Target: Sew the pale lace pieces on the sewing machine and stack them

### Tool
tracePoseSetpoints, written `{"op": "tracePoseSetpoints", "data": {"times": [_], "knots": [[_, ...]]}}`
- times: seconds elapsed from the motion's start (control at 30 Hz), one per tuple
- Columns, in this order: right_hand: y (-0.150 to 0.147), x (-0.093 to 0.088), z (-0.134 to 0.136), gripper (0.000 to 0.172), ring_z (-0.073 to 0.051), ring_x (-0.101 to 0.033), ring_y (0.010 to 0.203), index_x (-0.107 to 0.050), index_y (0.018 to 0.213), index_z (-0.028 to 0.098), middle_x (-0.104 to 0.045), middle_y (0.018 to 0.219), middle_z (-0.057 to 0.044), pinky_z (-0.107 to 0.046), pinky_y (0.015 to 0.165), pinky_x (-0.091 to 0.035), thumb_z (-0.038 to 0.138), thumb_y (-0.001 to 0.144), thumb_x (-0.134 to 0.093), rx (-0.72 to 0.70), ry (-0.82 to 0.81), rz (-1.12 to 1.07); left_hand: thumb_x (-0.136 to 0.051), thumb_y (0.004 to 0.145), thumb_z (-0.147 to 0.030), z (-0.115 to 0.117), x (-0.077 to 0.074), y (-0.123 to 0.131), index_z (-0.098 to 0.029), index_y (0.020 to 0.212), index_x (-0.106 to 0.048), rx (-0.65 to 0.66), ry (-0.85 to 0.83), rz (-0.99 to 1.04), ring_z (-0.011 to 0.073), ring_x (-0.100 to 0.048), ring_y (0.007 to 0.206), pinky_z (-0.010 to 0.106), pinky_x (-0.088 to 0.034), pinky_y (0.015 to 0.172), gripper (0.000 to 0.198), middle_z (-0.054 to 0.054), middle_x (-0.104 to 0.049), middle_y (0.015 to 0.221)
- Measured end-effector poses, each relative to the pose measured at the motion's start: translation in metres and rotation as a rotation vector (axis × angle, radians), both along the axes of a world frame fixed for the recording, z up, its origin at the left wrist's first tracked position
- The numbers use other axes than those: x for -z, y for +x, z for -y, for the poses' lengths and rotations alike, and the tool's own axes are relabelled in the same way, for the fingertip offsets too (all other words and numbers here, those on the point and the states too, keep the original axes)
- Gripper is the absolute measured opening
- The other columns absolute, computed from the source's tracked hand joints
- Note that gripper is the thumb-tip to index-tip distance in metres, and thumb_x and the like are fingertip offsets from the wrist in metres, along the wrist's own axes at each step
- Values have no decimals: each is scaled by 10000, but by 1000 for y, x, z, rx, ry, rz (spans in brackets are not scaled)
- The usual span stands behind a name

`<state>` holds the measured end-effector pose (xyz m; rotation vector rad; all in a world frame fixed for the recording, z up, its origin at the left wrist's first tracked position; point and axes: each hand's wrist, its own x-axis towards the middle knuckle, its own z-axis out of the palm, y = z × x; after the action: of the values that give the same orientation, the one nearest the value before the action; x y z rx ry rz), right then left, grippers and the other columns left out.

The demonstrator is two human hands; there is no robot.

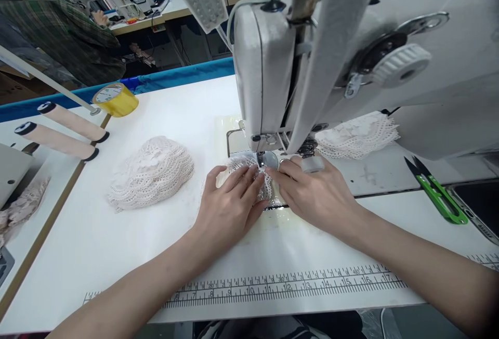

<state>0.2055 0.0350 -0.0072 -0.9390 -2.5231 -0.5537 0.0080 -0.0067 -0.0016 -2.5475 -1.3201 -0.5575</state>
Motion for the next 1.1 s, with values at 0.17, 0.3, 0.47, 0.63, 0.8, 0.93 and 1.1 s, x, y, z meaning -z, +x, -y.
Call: {"op": "tracePoseSetpoints", "data": {"times": [0.17,0.3,0.47,0.63,0.8,0.93,1.1], "knots": [[0,0,0,294,-180,-600,748,-711,1044,152,-716,777,-48,-357,701,-307,82,885,-473,18,8,18,-478,987,-321,-1,0,0,-157,1224,-615,-5,-10,-2,228,-615,1151,451,-287,1031,319,88,-665,1243],[-1,-2,-1,285,-172,-592,734,-703,1065,140,-713,763,-46,-346,689,-307,84,885,-489,30,1,37,-466,993,-330,-3,0,-1,-157,1236,-606,-16,-17,-5,222,-610,1160,450,-290,1029,329,87,-666,1242],[-2,-4,-2,306,-191,-594,736,-697,1097,118,-702,721,-50,-343,684,-320,75,864,-503,50,4,67,-445,999,-361,-7,2,-2,-166,1251,-584,-25,-13,-6,218,-591,1185,457,-298,1033,347,75,-657,1261],[0,-7,-3,266,-179,-583,705,-707,1047,122,-720,800,-58,-339,693,-347,81,875,-508,-4,16,-31,-495,968,-380,-3,-3,-4,-145,1240,-563,20,-22,0,242,-573,1181,449,-378,1007,366,106,-651,1248],[1,-11,-2,265,-149,-607,791,-681,979,150,-719,1027,-40,-304,722,-390,35,876,-466,-239,-129,-128,-584,854,-278,11,-17,-4,-149,934,-582,26,-197,-32,234,-572,838,343,-495,639,152,86,-632,918],[1,-11,-1,275,-165,-608,816,-666,961,138,-707,929,-58,-300,684,-384,30,833,-448,-276,-235,-157,-493,764,-46,15,-23,0,-167,871,-534,-46,-239,-167,226,-540,791,298,-444,517,166,69,-589,857],[0,-9,-1,257,-180,-592,787,-654,973,119,-691,909,-69,-311,662,-381,105,772,-495,-276,-336,-225,-384,764,58,2,-24,1,-185,795,-490,-66,-159,-163,179,-490,645,277,-378,490,267,26,-546,728]]}}
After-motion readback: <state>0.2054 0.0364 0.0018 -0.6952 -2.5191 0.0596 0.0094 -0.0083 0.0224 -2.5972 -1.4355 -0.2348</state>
